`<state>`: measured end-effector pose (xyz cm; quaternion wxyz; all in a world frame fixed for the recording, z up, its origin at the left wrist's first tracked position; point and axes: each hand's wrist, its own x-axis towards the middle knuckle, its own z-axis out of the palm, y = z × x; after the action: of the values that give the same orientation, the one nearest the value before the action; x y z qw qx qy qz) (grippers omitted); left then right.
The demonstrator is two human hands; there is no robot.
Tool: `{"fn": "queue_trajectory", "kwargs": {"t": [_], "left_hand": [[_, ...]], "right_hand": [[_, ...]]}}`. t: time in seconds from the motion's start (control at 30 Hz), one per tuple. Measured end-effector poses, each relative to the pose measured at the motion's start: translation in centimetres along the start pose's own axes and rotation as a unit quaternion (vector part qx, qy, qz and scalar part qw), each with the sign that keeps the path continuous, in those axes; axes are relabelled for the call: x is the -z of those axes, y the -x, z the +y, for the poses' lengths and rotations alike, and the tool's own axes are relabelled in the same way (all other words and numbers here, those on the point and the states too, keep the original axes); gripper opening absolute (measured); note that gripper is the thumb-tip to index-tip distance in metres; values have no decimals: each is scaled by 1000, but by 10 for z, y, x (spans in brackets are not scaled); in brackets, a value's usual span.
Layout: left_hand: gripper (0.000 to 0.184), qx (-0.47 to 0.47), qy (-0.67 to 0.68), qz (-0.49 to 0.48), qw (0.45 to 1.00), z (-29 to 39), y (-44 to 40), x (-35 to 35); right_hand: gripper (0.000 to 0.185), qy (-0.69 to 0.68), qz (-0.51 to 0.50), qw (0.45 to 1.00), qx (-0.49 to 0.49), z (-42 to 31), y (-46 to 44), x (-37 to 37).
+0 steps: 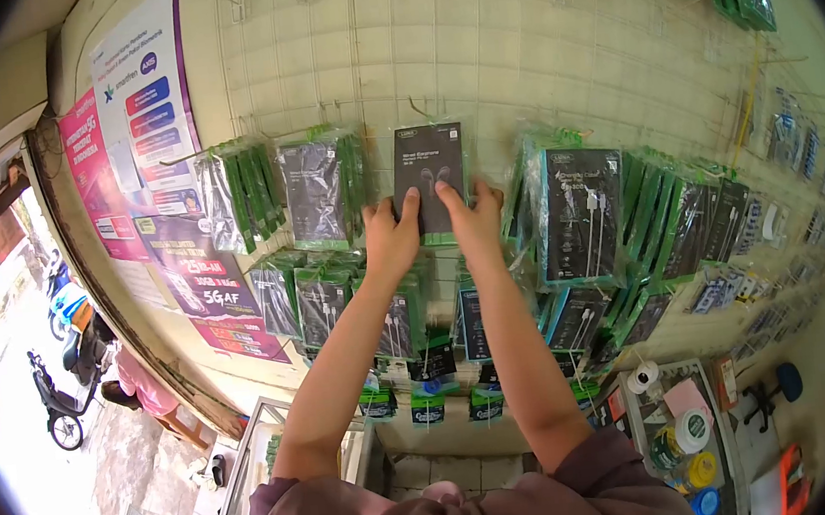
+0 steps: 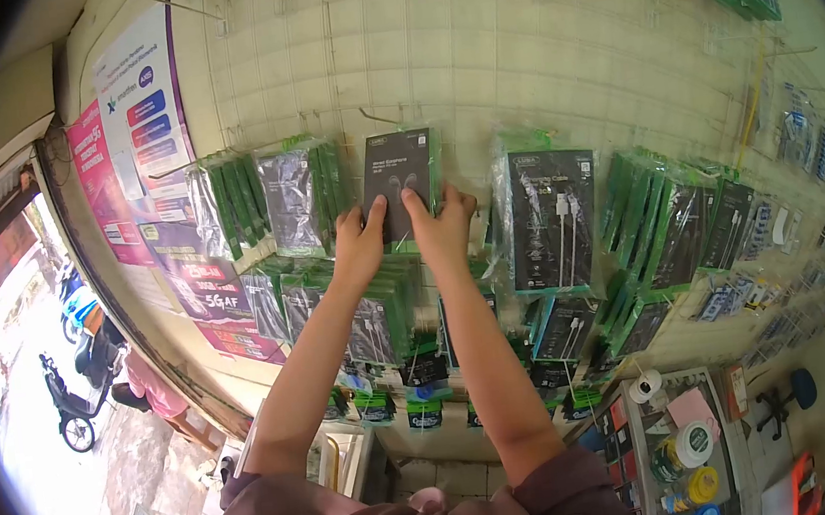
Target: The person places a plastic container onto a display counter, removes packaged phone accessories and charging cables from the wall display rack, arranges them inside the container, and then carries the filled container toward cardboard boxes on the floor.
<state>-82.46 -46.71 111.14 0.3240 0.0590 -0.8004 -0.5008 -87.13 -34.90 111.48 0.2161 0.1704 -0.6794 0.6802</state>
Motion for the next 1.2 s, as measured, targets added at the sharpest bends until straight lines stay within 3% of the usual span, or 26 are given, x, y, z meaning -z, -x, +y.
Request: {"fn": "queue_trajectory", "kwargs": {"t": [0.07, 0.13, 0.17, 0.4, 0.5, 0.57, 0.6, 0.63, 0.67, 0.73, 0.77, 0.87, 0.93, 1.0, 1.03, 1.07, 1.13, 1.2], "left_hand": [[63, -7, 37, 0, 999, -1, -1, 4], [62, -14, 74, -3, 997, 4, 6, 9], [59, -13, 82, -6, 997, 19, 16, 18], [42, -90, 180, 20, 979, 64, 62, 71], [38, -65, 188, 6, 980, 83, 73, 100], [38, -41, 181, -23, 982, 82, 69, 115], [38, -33, 180, -18, 983, 82, 73, 117], [35, -71, 209, 5, 975, 84, 79, 118], [34, -109, 235, 31, 965, 84, 85, 123], [32, -91, 193, 40, 976, 73, 101, 139], [32, -93, 220, 51, 970, 72, 115, 146], [31, -78, 238, 93, 964, 29, 152, 175], [31, -64, 226, 165, 958, -8, 182, 190], [31, -14, 206, 215, 955, -52, 215, 204], [31, 26, 175, 228, 958, -72, 234, 211], [31, 67, 145, 239, 958, -92, 254, 219], [31, 149, 148, 216, 953, -137, 296, 227], [32, 181, 132, 238, 945, -174, 334, 225]], "right_hand": [[62, -70, -14, 997, 17, -3, 2, 4], [54, -239, -114, 964, 0, -38, 19, 14], [47, -249, -101, 963, 4, -48, 26, 16], [50, -264, -120, 955, 62, -101, 65, 19], [55, -263, -180, 946, 63, -113, 74, 18], [64, -84, -80, 981, 156, -112, 72, 13], [64, -84, -87, 981, 149, -112, 71, 11], [65, -9, -27, 970, 242, -114, 72, 8], [63, -18, -28, 964, 263, -114, 77, 3], [58, -34, -32, 951, 306, -115, 89, -7], [53, -106, -108, 944, 292, -115, 99, -14], [52, -208, -265, 912, 234, -96, 140, -47], [65, -356, -340, 867, 78, -89, 185, -73], [74, -348, -379, 853, 90, -53, 212, -106], [75, -213, -312, 907, 185, -36, 224, -121], [75, -73, -234, 928, 280, -25, 233, -134], [78, -31, -251, 915, 314, -5, 247, -165], [76, -249, -479, 833, 119, 37, 273, -202]]}}
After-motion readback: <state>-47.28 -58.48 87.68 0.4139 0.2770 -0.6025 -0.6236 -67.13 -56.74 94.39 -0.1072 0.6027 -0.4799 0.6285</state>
